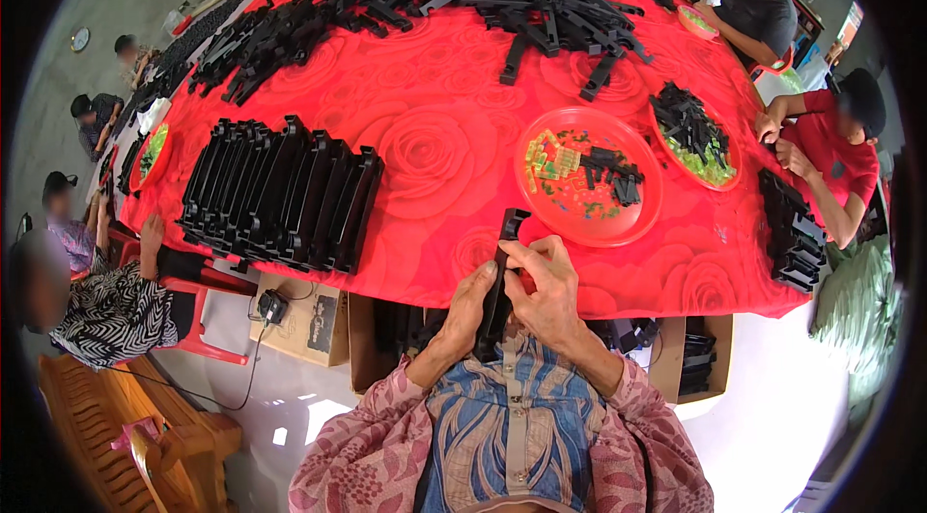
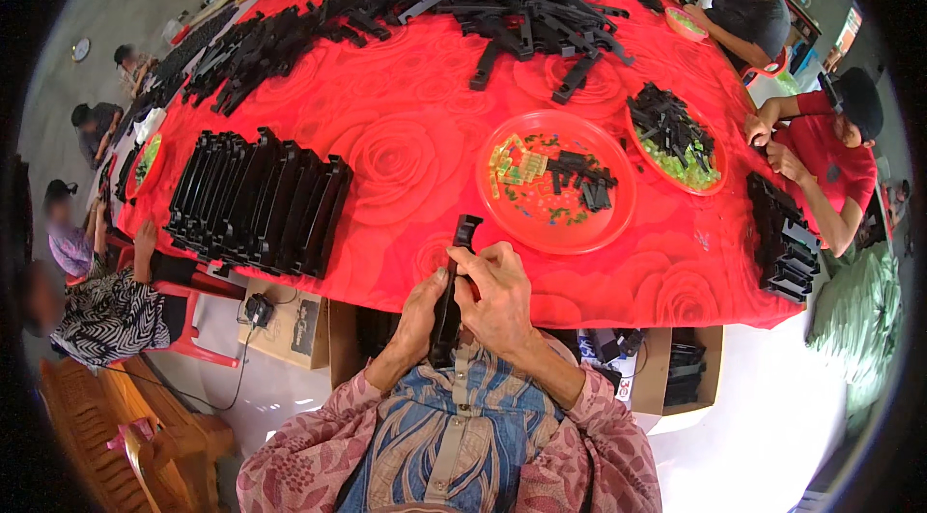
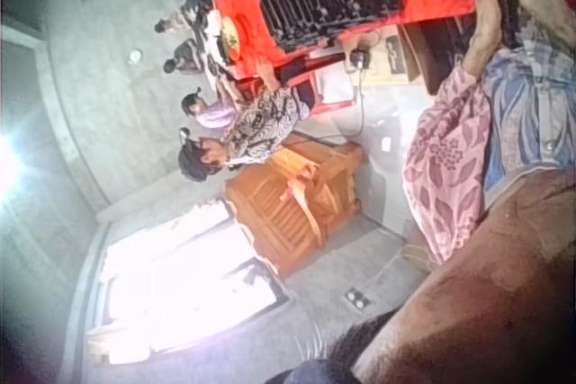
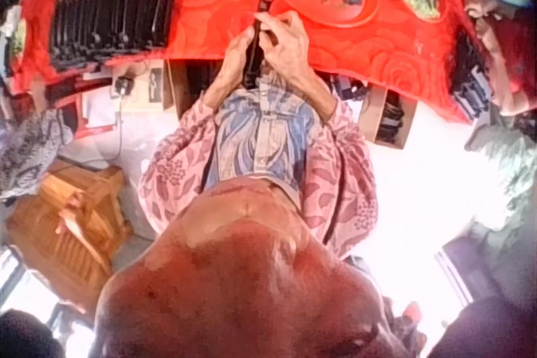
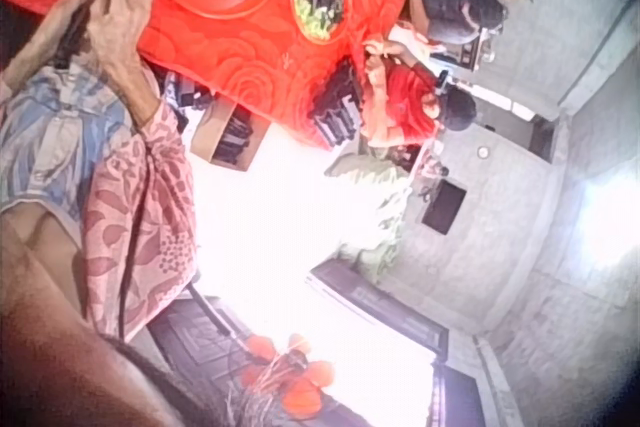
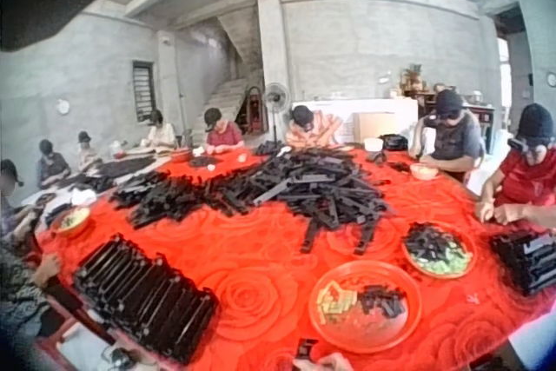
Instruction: Assembling black plastic components by inserting small colored pieces and internal parts into a housing.
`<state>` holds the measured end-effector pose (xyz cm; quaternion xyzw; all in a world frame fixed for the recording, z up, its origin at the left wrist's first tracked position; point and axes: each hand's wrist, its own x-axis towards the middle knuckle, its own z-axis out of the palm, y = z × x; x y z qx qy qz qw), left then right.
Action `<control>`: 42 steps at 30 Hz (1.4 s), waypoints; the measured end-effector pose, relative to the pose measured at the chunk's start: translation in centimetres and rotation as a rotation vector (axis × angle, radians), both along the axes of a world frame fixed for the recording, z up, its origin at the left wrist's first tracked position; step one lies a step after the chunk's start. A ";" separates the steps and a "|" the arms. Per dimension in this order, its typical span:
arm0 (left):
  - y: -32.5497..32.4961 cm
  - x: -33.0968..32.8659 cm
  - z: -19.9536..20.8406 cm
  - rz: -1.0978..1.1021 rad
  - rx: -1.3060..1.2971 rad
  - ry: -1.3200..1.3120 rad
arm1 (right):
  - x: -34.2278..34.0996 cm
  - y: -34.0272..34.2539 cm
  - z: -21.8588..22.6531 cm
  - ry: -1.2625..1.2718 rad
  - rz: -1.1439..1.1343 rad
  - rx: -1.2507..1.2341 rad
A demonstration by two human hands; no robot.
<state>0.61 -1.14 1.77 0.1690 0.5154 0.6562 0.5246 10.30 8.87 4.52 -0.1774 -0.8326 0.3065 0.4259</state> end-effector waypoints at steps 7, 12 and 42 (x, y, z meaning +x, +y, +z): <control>-0.5 -0.9 -0.3 0.113 -0.054 -0.155 | 0.5 -1.3 0.9 0.072 0.110 -0.067; 1.0 -4.2 0.0 0.164 0.148 -0.341 | 0.9 -0.8 1.4 0.078 0.076 -0.133; -0.5 -1.6 0.9 0.228 0.425 0.090 | 1.7 -2.1 0.9 -0.159 0.118 -0.622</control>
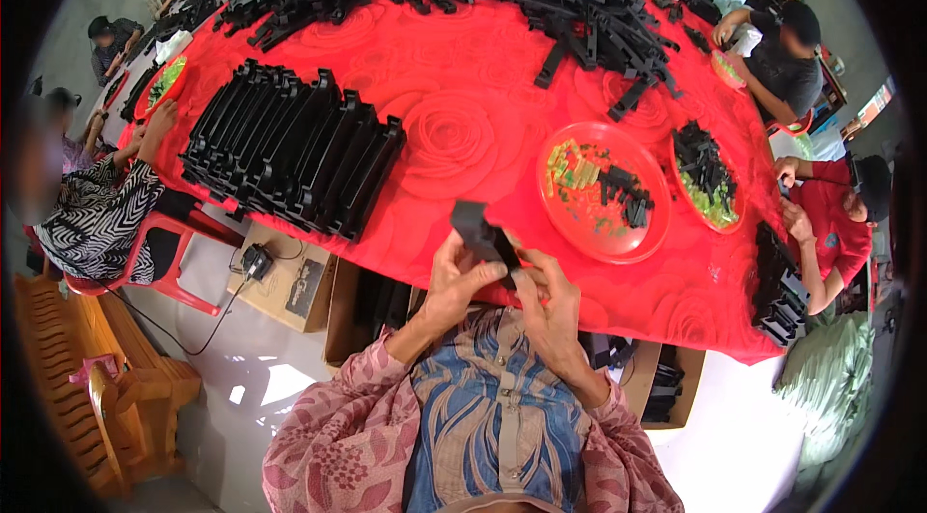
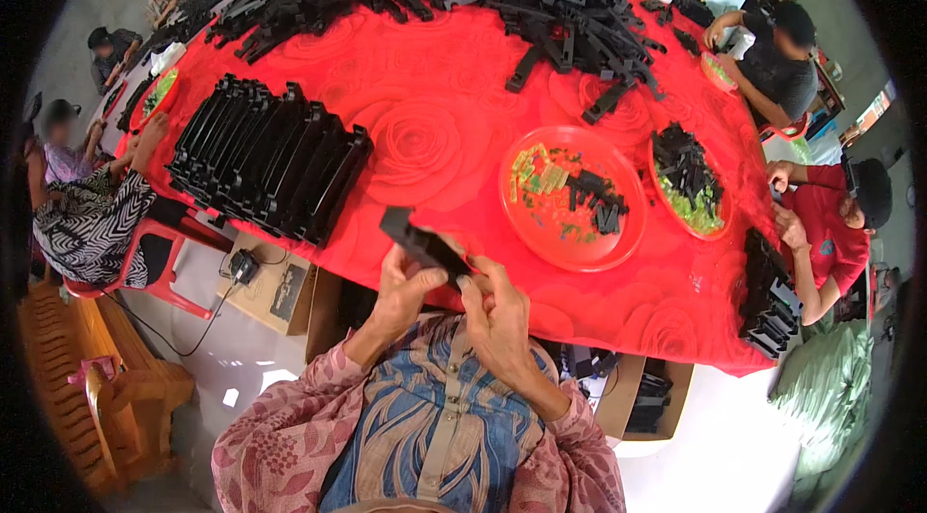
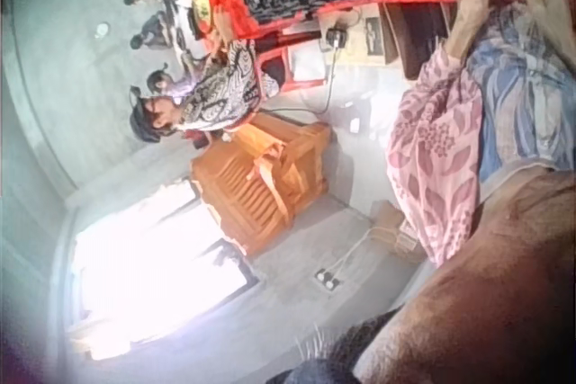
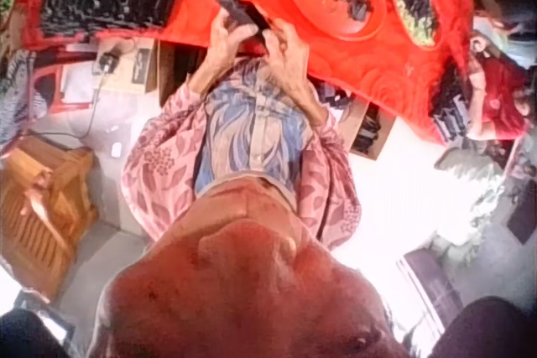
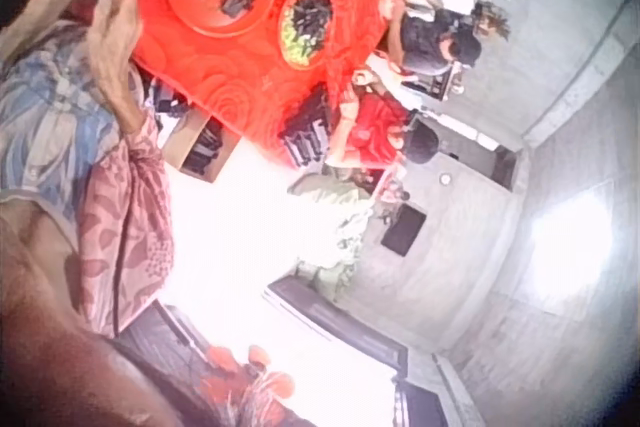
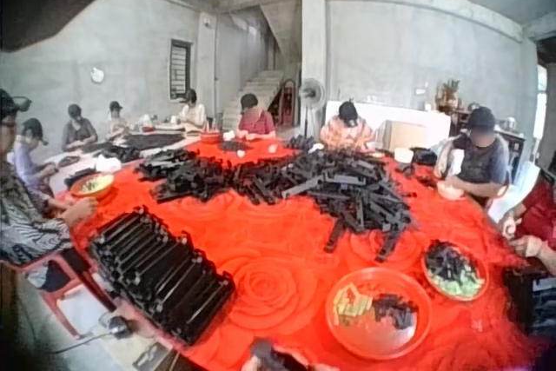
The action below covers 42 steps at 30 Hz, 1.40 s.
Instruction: Assembling black plastic components by inserting small colored pieces and internal parts into a housing.
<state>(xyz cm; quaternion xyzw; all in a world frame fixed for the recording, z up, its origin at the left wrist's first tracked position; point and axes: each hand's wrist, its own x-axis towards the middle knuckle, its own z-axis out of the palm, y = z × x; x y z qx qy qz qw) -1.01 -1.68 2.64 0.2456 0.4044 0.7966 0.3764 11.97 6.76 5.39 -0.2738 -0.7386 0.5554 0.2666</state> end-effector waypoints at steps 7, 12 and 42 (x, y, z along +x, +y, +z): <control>-0.2 0.6 0.4 0.055 0.173 0.445 | 0.2 0.3 1.4 0.111 0.054 -0.349; -0.2 0.0 0.5 0.116 0.220 0.773 | 0.2 0.7 1.0 0.132 0.031 -0.360; -0.7 0.3 0.5 0.222 0.180 1.174 | 0.9 1.8 1.4 0.108 -0.017 -0.406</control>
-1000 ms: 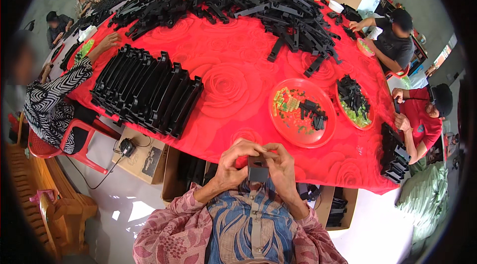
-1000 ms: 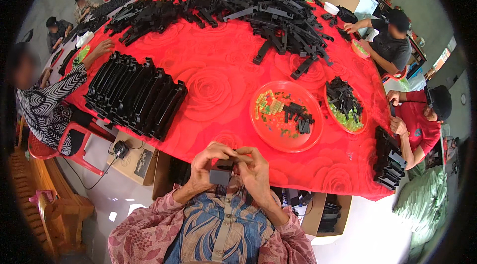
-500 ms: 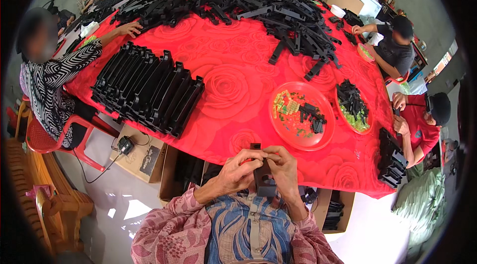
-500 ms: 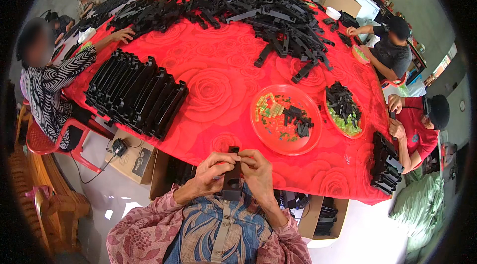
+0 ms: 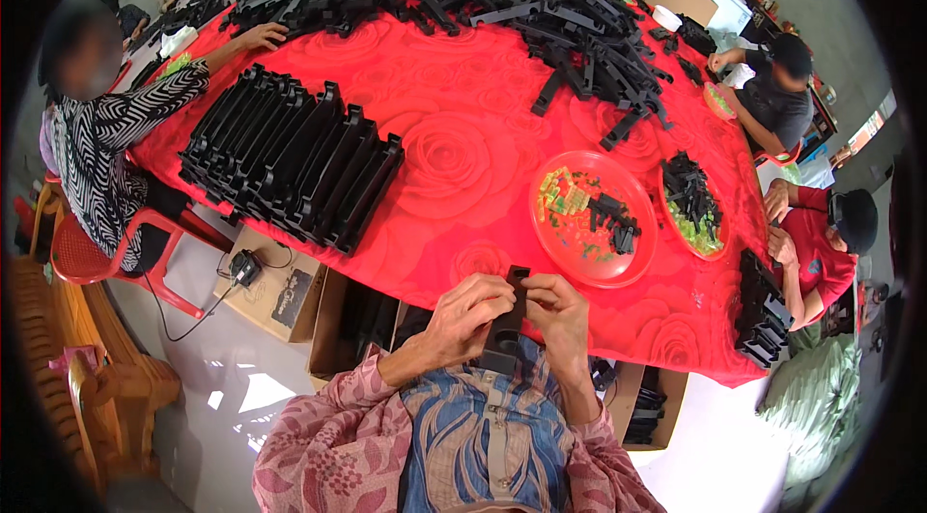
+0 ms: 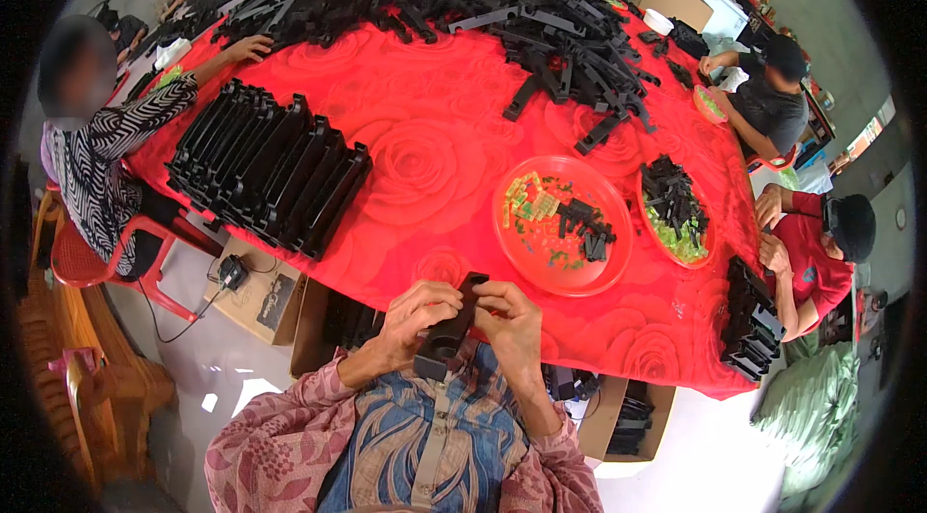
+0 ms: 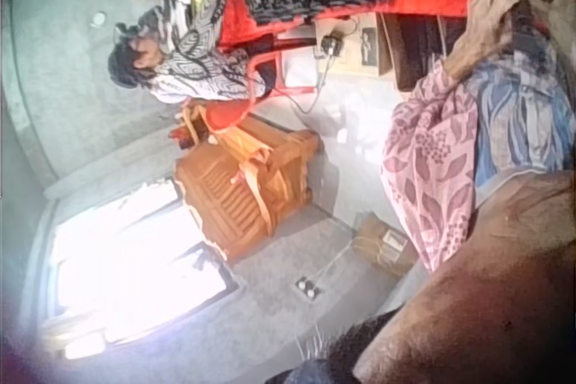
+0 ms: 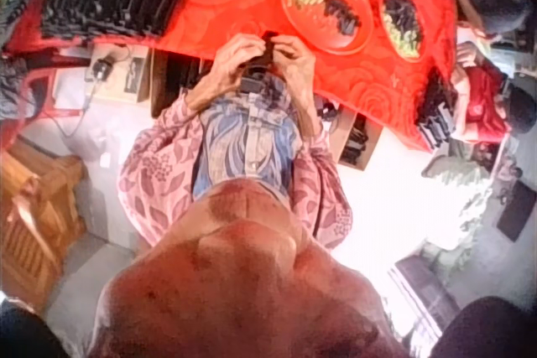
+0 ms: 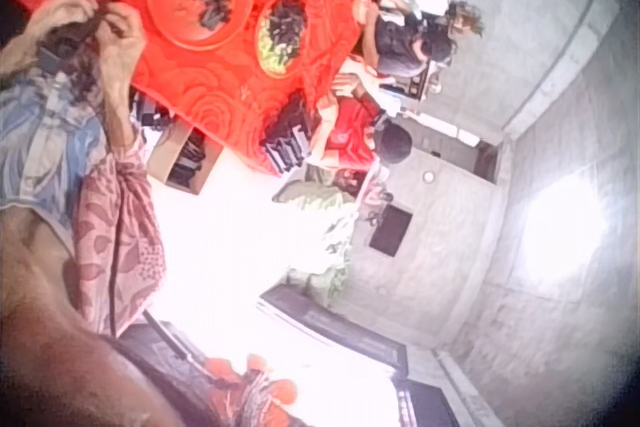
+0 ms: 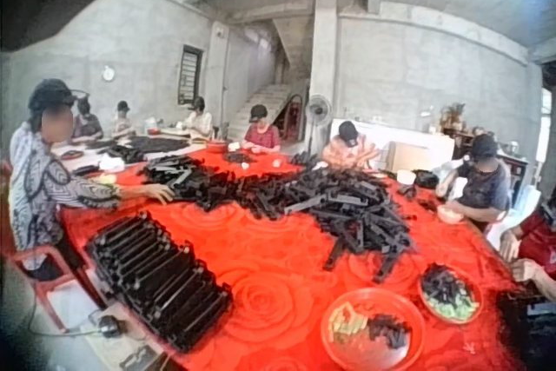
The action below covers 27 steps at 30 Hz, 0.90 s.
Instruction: Assembling black plastic components by inserting small colored pieces and internal parts into a housing.
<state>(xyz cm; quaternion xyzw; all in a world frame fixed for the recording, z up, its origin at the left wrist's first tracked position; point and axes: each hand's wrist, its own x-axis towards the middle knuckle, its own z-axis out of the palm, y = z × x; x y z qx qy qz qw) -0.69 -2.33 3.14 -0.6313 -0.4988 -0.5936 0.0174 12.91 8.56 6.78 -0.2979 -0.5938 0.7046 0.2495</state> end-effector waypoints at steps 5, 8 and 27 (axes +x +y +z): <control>-0.1 0.1 0.1 -0.003 -0.022 0.041 | 0.3 1.0 -1.7 0.022 0.031 -0.058; -0.1 -0.1 -0.1 0.007 -0.026 0.068 | 0.1 1.2 -2.0 0.024 0.026 -0.062; 0.1 -0.4 -0.8 -0.025 -0.055 0.041 | -0.3 0.9 -2.1 -0.022 -0.049 0.073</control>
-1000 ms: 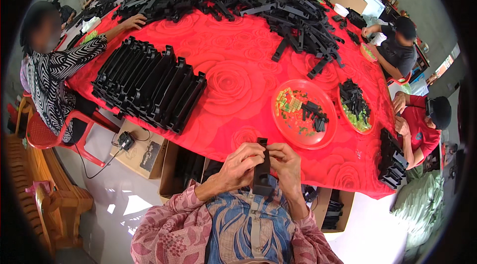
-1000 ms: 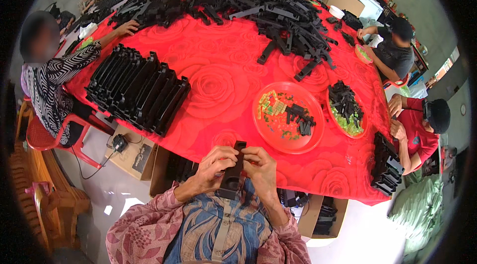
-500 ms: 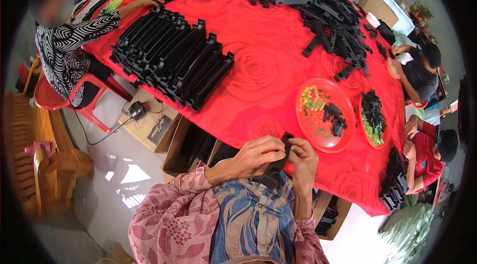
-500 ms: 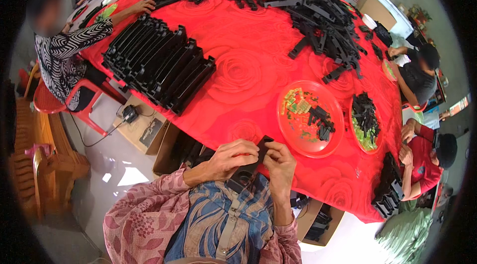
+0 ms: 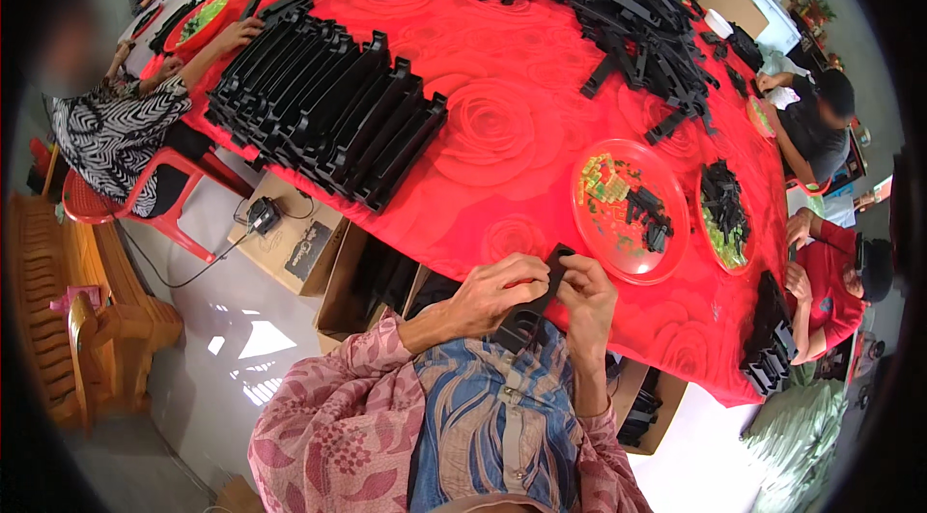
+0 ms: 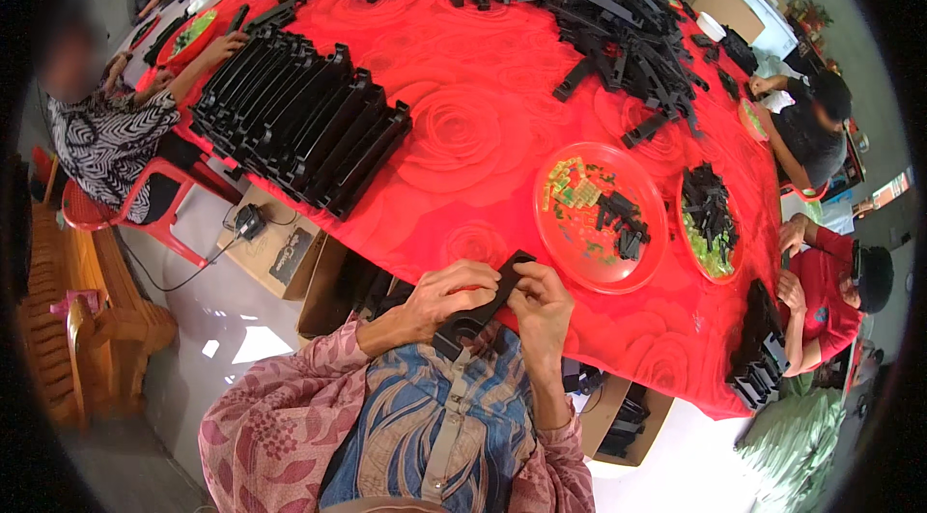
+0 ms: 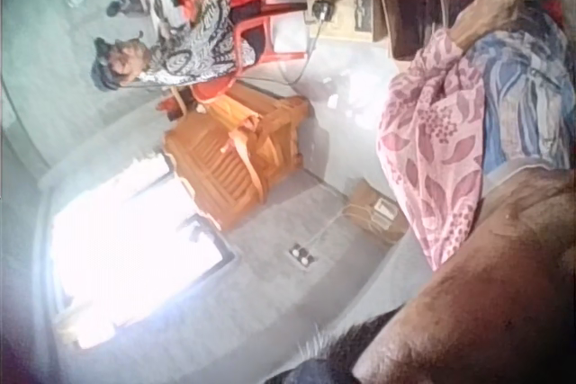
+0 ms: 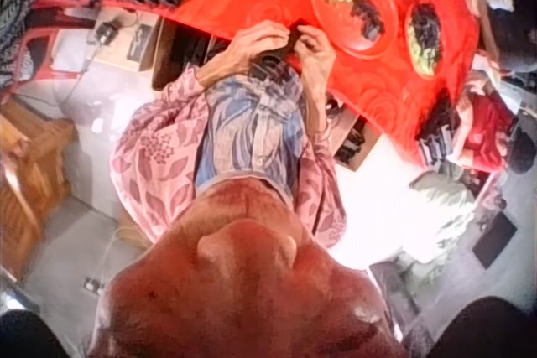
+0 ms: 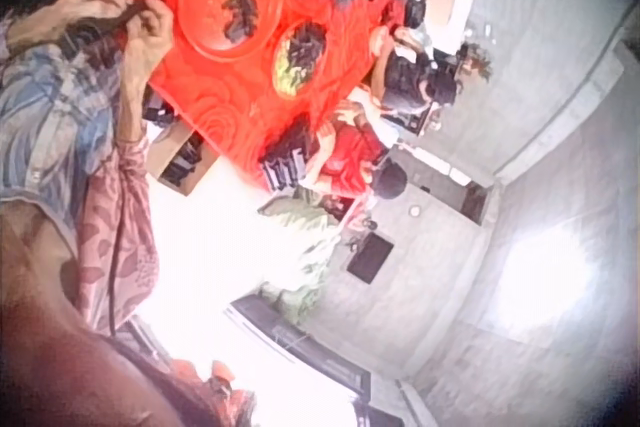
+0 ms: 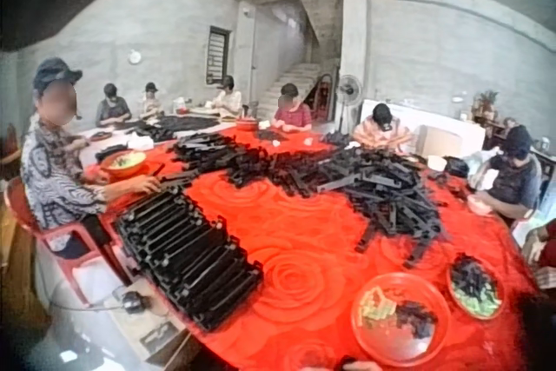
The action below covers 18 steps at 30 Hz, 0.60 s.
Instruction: Assembling black plastic components by inserting small colored pieces and internal parts into a housing.
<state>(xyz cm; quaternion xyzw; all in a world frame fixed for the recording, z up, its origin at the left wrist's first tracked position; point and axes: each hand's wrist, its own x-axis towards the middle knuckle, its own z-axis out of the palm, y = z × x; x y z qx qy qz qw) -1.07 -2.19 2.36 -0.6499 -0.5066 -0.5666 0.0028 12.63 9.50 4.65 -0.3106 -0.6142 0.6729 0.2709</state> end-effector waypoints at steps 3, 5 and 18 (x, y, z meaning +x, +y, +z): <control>0.1 0.1 -0.3 0.024 -0.019 0.038 | -0.2 0.2 -0.8 0.029 -0.001 -0.013; 0.1 0.1 -0.5 0.072 -0.069 0.120 | -0.3 -0.1 -1.0 0.050 -0.019 -0.006; 0.0 -0.5 -1.3 -0.014 0.032 -0.130 | -1.1 -1.7 -0.2 -0.020 -0.147 0.336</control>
